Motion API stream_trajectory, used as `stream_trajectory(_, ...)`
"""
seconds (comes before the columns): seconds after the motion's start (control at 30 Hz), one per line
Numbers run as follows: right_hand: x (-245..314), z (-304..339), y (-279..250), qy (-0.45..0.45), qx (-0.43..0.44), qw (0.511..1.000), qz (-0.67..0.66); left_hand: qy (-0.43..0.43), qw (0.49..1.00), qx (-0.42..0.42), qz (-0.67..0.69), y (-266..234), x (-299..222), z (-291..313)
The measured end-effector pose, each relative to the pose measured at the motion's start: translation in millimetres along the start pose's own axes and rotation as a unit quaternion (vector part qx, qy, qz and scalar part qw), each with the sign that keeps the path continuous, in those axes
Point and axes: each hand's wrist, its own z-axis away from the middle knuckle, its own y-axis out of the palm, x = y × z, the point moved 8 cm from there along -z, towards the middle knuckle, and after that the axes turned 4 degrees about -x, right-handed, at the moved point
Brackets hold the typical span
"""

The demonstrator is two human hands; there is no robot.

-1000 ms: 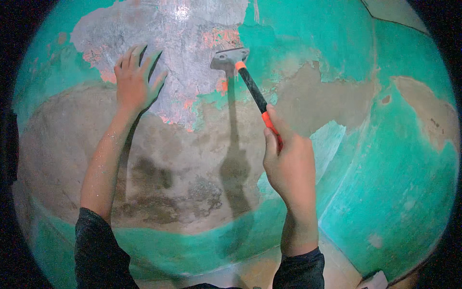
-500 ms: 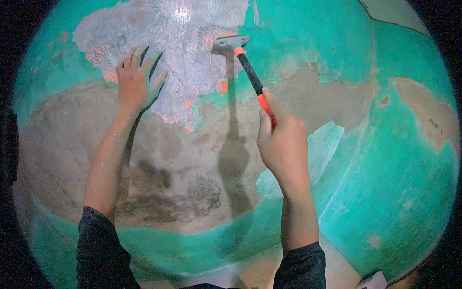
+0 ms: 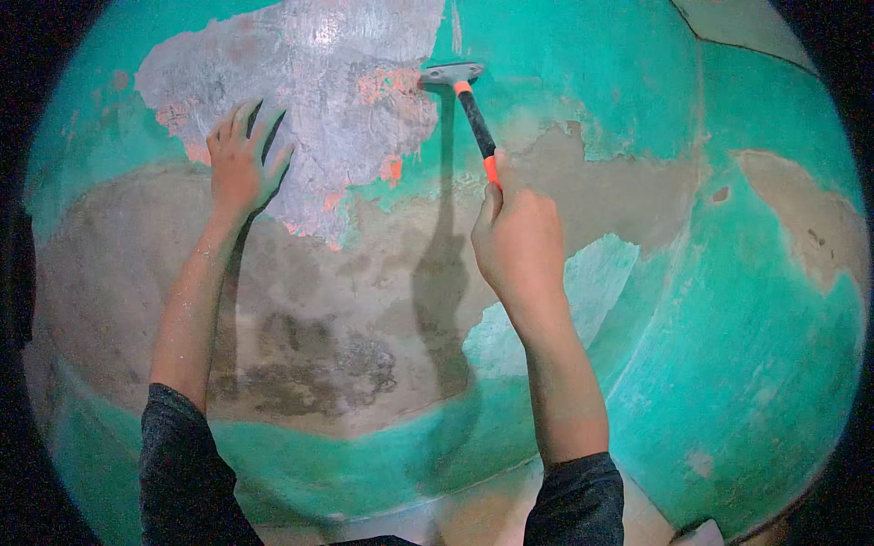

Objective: Scrape peeling paint from a green interior wall using a hand scraper.

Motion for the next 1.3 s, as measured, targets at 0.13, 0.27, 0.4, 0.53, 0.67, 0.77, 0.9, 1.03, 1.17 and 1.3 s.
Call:
stream_trajectory(0.13, -10, -16, 0, 0.003, 0.003, 1.0, 0.005, -0.001, 1.0, -0.004, 0.005, -2, -1, -1)
stream_trajectory(0.27, -10, -24, -3, 0.006, 0.048, 0.999, 0.008, -0.002, 1.0, 0.006, -0.005, -2, -3, -1)
stream_trajectory(0.4, -17, -26, -5, -0.01, 0.05, 0.998, -0.033, -0.006, 1.0, 0.01, -0.008, -3, -4, -4)
stream_trajectory(0.53, -12, -12, 4, -0.027, 0.052, 0.997, -0.049, -0.011, 1.0, 0.01, -0.015, -1, -5, -1)
stream_trajectory(0.67, 1, -2, 5, -0.032, 0.051, 0.99, -0.125, -0.015, 1.0, 0.025, -0.01, -1, -4, 0)
stream_trajectory(0.77, 14, 0, 0, -0.012, 0.055, 0.989, -0.136, -0.004, 1.0, 0.016, -0.002, -3, -2, -2)
stream_trajectory(0.9, 32, 7, 3, 0.016, 0.092, 0.988, -0.123, 0.008, 0.999, 0.048, 0.001, -5, 4, 0)
stream_trajectory(1.03, 50, 14, 8, 0.0, 0.039, 0.987, -0.153, 0.061, 0.992, 0.103, 0.039, -13, 14, 0)
stream_trajectory(1.17, 59, 16, 14, 0.05, 0.059, 0.99, -0.118, 0.099, 0.987, 0.106, 0.065, -12, 29, 9)
stream_trajectory(1.3, 58, 18, 24, 0.046, 0.023, 0.993, -0.109, 0.111, 0.987, 0.079, 0.083, -12, 30, 13)
